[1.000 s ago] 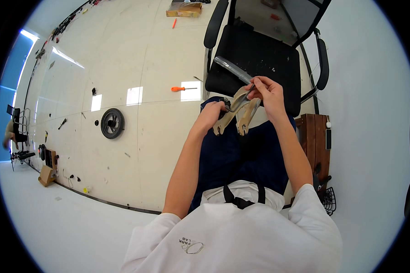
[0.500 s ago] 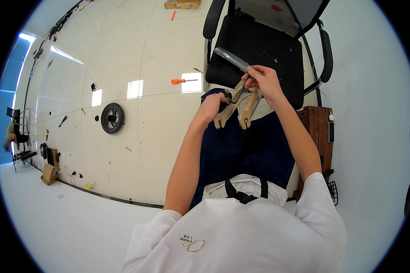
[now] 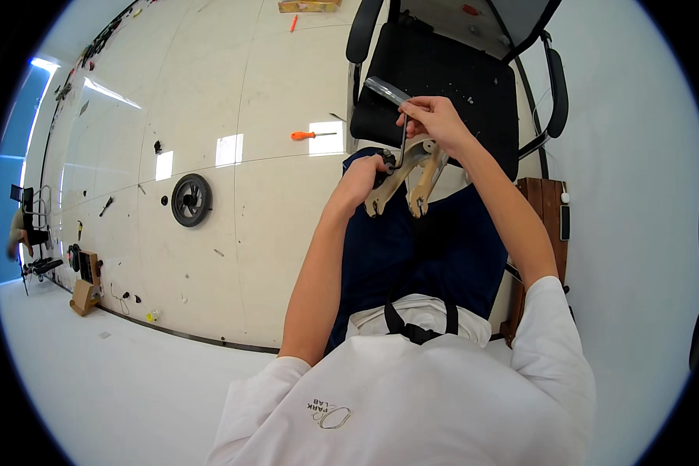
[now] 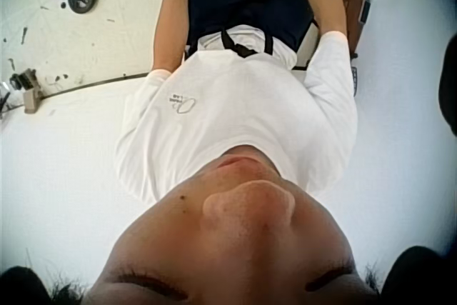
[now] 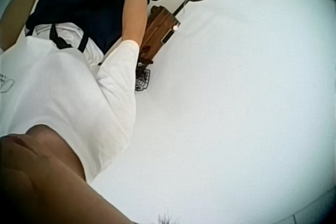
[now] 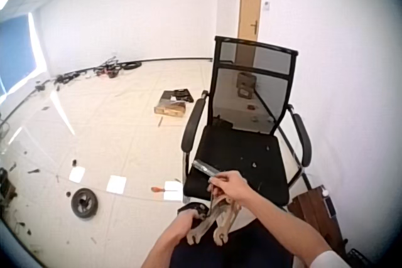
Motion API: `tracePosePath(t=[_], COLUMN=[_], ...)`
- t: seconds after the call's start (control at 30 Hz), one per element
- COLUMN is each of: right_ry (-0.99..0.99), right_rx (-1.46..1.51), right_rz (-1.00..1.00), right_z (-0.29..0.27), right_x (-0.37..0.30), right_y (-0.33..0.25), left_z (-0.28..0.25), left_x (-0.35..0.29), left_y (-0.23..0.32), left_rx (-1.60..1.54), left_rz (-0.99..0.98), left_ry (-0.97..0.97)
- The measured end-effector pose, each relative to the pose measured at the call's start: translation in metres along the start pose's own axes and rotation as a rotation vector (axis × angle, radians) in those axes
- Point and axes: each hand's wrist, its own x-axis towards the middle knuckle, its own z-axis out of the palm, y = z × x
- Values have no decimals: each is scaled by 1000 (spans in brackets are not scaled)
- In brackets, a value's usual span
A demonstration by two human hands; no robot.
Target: The person sits in a chair and assembles a small mechanical component using a screwdriver. They repeatedly insert and tighten screws into a beige plastic frame while holding the assembly on their lap.
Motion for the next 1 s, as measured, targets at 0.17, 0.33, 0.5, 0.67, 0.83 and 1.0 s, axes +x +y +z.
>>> tracePosePath(t=[0.17, 0.33, 0.5, 0.67, 0.83, 1.0], right_ry=[-86, -110, -115, -142, -164, -210], right_rx=[26, -65, -41, 20, -49, -146], right_rz=[-39, -72, 40, 31, -58, -120], right_z=[-2, 1, 5, -1, 3, 27], right_x=[6, 9, 21, 20, 21, 20], right_y=[2, -1, 1, 10, -3, -25], left_z=[-1, -2, -1, -1, 2, 6], left_x=[5, 5, 4, 6, 5, 1], left_y=[-6, -6, -7, -11, -6, 2], left_rx=[11, 48, 34, 44, 34, 157], left_rz=[35, 48, 58, 94, 33, 180], left_ry=[-17, -9, 21, 29, 24, 31])
